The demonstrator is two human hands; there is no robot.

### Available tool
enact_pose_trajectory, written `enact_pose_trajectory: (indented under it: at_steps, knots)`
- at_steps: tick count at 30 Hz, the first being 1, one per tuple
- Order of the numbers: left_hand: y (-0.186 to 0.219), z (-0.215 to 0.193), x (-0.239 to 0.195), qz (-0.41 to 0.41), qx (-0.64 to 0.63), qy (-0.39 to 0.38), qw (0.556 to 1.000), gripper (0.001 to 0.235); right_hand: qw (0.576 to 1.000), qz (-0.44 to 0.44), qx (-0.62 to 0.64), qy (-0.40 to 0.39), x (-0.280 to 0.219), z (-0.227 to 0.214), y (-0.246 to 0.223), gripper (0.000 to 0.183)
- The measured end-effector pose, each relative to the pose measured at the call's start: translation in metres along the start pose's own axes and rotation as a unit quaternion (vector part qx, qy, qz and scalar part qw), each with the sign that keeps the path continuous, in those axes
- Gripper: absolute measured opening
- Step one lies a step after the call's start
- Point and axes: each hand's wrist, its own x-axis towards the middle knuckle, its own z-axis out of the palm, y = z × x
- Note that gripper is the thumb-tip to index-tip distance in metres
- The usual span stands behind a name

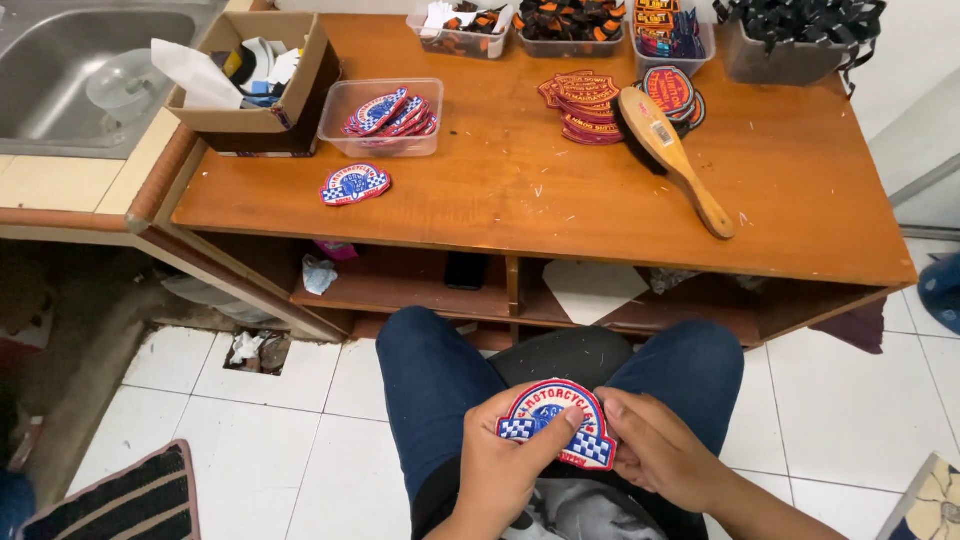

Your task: The person sits on the floor and uses scissors to trim the edges of a red, white, and blue patch. They hold the patch in one hand and carefully cut around its perimeter with the other hand.

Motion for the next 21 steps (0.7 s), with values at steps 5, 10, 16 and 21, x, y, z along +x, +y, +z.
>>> enact_pose_trajectory:
  at_steps: [5,10,16,21]
  knots:
    - [0.004,0.0,-0.004,-0.011,-0.004,0.003,1.0,0.026,1.0,-0.007,-0.017,-0.01,-0.001,0.002,-0.002,0.047]
    - [0.006,0.0,-0.005,-0.024,-0.003,0.013,1.0,0.027,0.999,-0.031,-0.036,-0.009,-0.001,0.004,-0.003,0.048]
    - [0.001,0.0,-0.003,-0.023,-0.005,0.022,0.999,0.027,0.999,-0.037,-0.027,-0.015,-0.001,0.003,0.0,0.046]
    - [-0.005,0.002,-0.001,0.033,-0.009,0.018,0.999,0.022,0.997,-0.052,-0.054,-0.001,0.0,0.005,-0.002,0.052]
